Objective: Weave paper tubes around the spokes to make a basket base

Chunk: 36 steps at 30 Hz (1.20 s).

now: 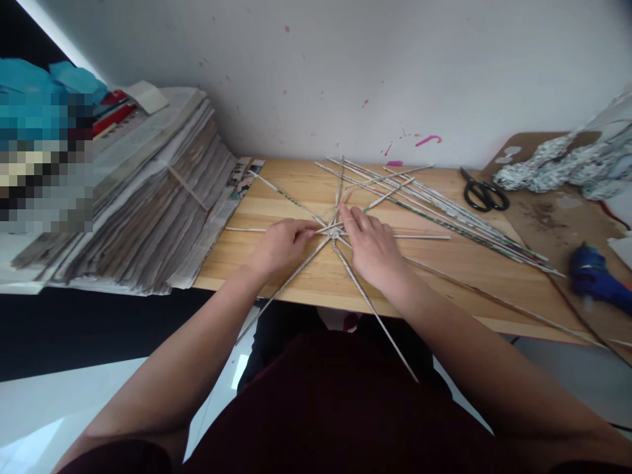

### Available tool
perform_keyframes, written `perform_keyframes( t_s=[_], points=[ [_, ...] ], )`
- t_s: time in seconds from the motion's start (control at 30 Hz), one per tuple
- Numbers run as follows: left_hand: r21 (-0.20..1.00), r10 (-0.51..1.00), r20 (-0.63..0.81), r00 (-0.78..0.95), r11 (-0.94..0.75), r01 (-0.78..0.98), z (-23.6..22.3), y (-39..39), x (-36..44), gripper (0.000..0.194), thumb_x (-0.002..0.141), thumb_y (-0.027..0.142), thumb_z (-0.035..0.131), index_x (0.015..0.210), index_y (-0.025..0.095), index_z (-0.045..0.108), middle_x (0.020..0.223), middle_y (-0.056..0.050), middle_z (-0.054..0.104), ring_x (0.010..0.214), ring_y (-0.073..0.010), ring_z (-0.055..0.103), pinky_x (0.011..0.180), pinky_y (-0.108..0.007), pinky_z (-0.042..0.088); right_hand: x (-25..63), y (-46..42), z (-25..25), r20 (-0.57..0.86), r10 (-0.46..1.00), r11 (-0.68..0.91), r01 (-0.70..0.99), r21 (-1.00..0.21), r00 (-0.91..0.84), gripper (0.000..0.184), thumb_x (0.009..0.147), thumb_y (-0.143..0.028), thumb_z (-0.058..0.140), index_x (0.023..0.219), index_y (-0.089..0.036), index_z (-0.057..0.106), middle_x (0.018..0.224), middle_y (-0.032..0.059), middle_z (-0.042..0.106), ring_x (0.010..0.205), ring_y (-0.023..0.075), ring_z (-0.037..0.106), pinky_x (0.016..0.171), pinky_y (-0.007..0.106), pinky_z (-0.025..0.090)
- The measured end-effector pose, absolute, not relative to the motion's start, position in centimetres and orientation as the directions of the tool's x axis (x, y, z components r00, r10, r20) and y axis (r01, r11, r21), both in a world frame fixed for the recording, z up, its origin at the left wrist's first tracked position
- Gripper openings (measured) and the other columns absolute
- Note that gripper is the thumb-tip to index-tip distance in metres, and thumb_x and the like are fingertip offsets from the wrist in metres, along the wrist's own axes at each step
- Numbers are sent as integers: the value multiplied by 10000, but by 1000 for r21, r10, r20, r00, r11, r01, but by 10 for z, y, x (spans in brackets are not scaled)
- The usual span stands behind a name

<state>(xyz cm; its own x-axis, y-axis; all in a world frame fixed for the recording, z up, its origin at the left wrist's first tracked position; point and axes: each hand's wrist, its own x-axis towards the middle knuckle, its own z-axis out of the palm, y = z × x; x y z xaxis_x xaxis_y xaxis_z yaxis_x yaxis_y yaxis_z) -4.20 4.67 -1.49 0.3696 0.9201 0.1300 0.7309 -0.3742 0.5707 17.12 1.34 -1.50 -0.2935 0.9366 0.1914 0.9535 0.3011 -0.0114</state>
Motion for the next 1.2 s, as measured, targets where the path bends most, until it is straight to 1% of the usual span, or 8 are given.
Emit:
perform_keyframes(
  t_s=[0.1,0.23,0.5,0.63,0.77,0.9,1.0,1.2],
  points=[
    [584,914,128,385,-383,716,-16,49,-43,283,919,254,602,1155,272,757,1094,-18,775,958,-194,704,889,-284,518,172,14,-16,184,938,304,952,-26,-295,714,919,-49,349,1617,-139,233,1510,169,501,1238,322,520,956,451,431],
    [560,915,169,367,-395,728,-18,46,-41,269,932,236,571,1114,252,769,1074,-28,771,985,-204,697,910,-297,512,172,14,-17,178,939,307,951,-43,-295,719,921,-50,348,1622,-148,222,1494,160,523,1241,329,521,948,458,439],
    [553,930,229,286,-366,749,-15,41,-41,273,964,236,541,1112,224,770,1053,-56,766,973,-204,691,894,-292,517,172,13,-17,197,947,269,961,-62,-253,812,883,-32,422,1637,-162,152,1588,217,379,1292,368,503,969,495,444],
    [537,895,289,341,-446,716,-17,32,-44,271,955,249,566,1139,229,764,933,-50,733,870,-184,671,833,-285,518,172,13,-18,218,945,265,961,-82,-242,820,886,-37,418,1640,-163,121,1621,219,317,1318,368,489,987,504,445],
    [478,848,355,394,-527,702,-23,24,-44,333,964,189,506,1194,225,744,901,-53,670,837,-161,639,818,-270,518,172,13,-20,214,948,259,962,-86,-236,799,889,-48,417,1636,-159,156,1622,227,310,1331,379,478,989,519,445],
    [413,825,384,415,-555,722,-30,24,-42,326,973,194,506,1190,230,747,905,-57,631,819,-150,613,817,-267,527,173,13,-19,211,942,282,956,-78,-260,691,915,-61,403,1592,-167,319,1587,196,390,1322,359,485,1009,499,431],
    [363,830,364,422,-544,756,-31,24,-39,304,976,203,525,1171,227,756,899,-60,614,798,-153,592,804,-279,526,173,12,-18,205,938,298,952,-73,-278,635,930,-62,381,1554,-177,399,1546,168,456,1305,339,494,1012,480,422],
    [185,832,305,464,-530,828,-29,20,-36,298,998,225,505,1182,257,737,922,-84,595,897,-210,556,827,-334,505,172,10,-16,189,942,297,951,-87,-277,602,934,-55,356,1524,-154,418,1508,163,504,1303,324,491,977,474,422]
  ],
)
